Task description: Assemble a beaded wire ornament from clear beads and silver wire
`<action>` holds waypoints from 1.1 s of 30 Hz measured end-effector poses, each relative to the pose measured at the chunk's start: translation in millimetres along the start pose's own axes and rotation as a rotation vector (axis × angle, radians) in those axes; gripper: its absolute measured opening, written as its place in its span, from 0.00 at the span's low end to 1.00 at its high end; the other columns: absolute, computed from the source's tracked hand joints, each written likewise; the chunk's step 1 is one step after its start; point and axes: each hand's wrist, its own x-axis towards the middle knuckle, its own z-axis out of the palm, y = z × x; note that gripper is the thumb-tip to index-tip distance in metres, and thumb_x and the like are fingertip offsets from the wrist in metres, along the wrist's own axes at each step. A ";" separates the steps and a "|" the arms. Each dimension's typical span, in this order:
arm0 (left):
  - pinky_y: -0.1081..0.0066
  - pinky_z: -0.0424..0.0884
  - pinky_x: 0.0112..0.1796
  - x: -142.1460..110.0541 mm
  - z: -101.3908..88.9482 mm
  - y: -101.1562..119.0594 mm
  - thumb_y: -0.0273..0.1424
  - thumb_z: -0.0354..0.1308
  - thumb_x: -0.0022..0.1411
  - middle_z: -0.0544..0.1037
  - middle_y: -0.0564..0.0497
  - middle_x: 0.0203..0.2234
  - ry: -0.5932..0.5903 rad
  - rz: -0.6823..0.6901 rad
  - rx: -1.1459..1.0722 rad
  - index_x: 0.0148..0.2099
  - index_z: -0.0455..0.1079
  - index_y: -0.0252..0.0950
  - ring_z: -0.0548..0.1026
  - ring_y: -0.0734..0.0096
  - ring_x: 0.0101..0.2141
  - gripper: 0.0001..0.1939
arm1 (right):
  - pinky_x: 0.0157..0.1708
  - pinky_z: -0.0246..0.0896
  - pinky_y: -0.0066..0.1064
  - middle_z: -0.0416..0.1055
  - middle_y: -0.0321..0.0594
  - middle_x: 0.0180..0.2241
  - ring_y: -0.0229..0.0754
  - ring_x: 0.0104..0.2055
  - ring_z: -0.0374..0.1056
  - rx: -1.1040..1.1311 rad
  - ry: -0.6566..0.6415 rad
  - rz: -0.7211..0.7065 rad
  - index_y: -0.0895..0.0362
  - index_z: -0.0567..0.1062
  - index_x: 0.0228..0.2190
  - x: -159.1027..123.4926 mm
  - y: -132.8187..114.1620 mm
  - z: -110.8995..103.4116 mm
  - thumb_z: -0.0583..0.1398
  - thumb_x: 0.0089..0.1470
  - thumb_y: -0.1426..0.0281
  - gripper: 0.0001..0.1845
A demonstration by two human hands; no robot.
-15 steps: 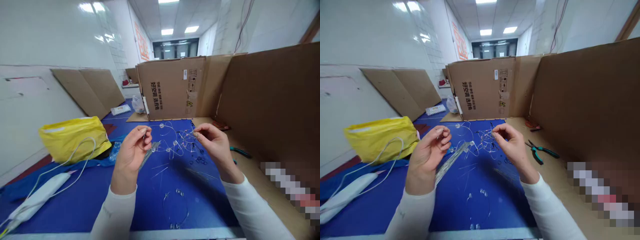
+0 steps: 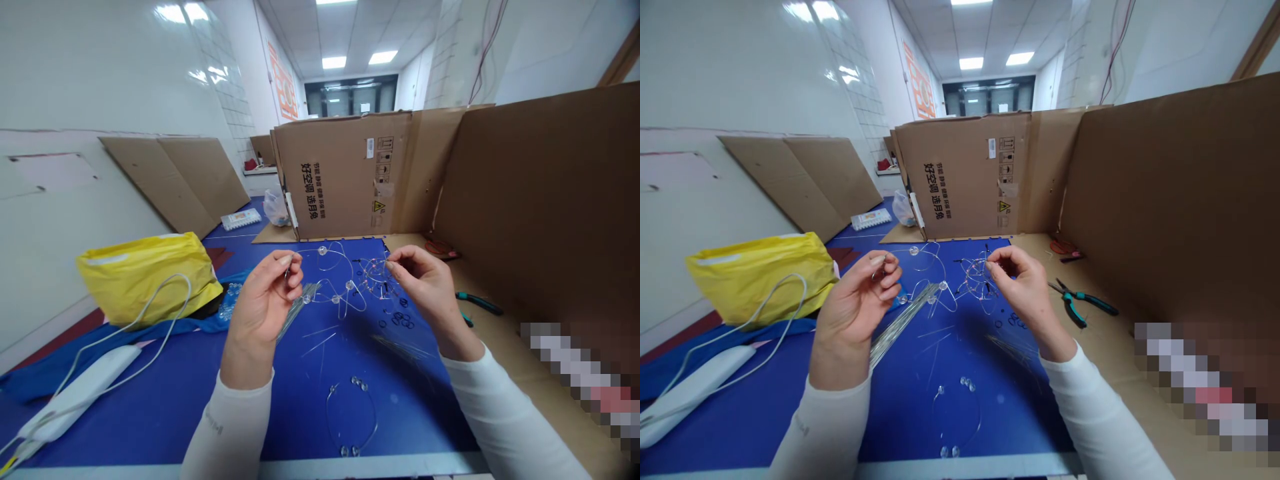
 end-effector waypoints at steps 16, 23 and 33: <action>0.84 0.65 0.16 0.8 1.4 -0.5 0.27 0.76 0.43 0.74 0.54 0.25 -0.006 0.002 -0.013 0.31 0.78 0.30 0.70 0.83 0.21 0.12 | 0.30 0.62 0.32 0.75 0.38 0.28 0.38 0.28 0.67 -0.139 0.011 0.124 0.57 0.79 0.32 12.0 29.6 0.0 0.62 0.51 0.59 0.14; 0.84 0.65 0.16 2.0 2.1 -2.7 0.28 0.76 0.43 0.74 0.54 0.25 -0.008 -0.006 0.003 0.31 0.79 0.30 0.69 0.83 0.21 0.12 | 0.40 0.70 0.38 0.79 0.43 0.35 0.45 0.37 0.74 -0.366 -0.109 0.313 0.60 0.81 0.37 28.0 100.3 -14.6 0.62 0.59 0.66 0.11; 0.84 0.64 0.17 0.3 4.3 -5.9 0.27 0.74 0.46 0.74 0.54 0.24 -0.029 -0.038 0.013 0.31 0.79 0.31 0.69 0.82 0.21 0.10 | 0.49 0.74 0.48 0.72 0.46 0.57 0.51 0.52 0.74 -0.683 -0.373 0.520 0.57 0.74 0.56 21.6 156.4 -43.0 0.64 0.65 0.61 0.21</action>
